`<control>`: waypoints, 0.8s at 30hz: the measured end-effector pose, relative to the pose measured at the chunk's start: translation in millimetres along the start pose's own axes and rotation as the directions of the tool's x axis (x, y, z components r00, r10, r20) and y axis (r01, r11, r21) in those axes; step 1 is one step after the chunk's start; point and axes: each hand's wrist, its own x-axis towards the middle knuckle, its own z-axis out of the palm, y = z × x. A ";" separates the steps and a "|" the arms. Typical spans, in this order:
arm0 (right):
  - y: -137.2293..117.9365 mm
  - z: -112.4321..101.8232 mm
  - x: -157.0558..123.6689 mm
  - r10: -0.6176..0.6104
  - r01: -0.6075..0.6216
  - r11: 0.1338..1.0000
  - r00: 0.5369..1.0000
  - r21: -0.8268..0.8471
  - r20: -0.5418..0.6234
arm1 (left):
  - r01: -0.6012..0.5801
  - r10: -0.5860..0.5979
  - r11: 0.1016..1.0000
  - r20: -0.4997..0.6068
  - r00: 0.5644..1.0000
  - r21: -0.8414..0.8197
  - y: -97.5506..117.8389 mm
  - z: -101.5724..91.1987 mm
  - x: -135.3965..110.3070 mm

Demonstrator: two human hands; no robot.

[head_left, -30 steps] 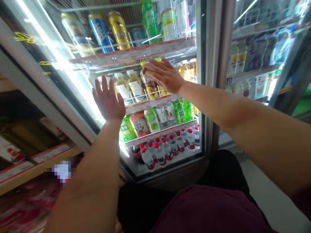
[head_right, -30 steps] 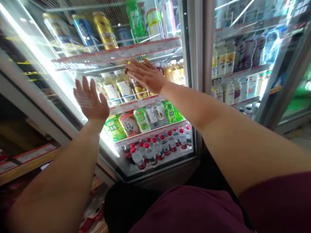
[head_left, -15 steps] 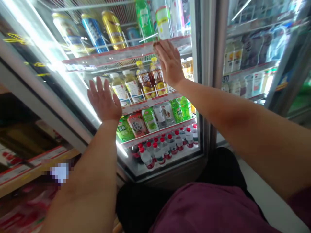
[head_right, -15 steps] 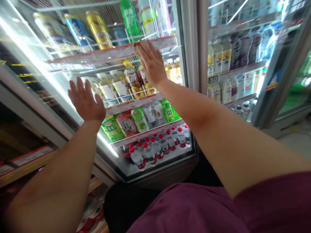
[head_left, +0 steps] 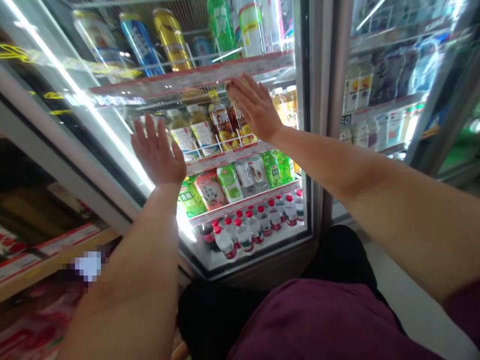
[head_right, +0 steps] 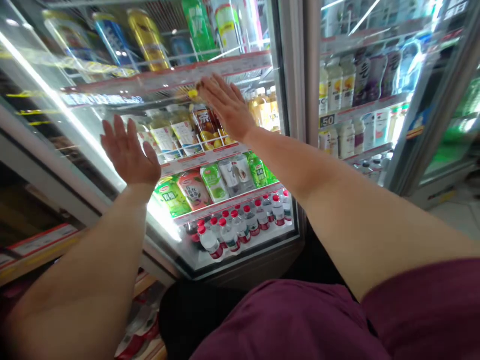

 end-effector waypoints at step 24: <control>-26.3 -5.6 -10.3 -0.015 0.023 0.993 0.997 -0.113 0.076 | -0.008 0.007 1.000 -0.019 1.000 -0.011 -4.2 2.4 -1.9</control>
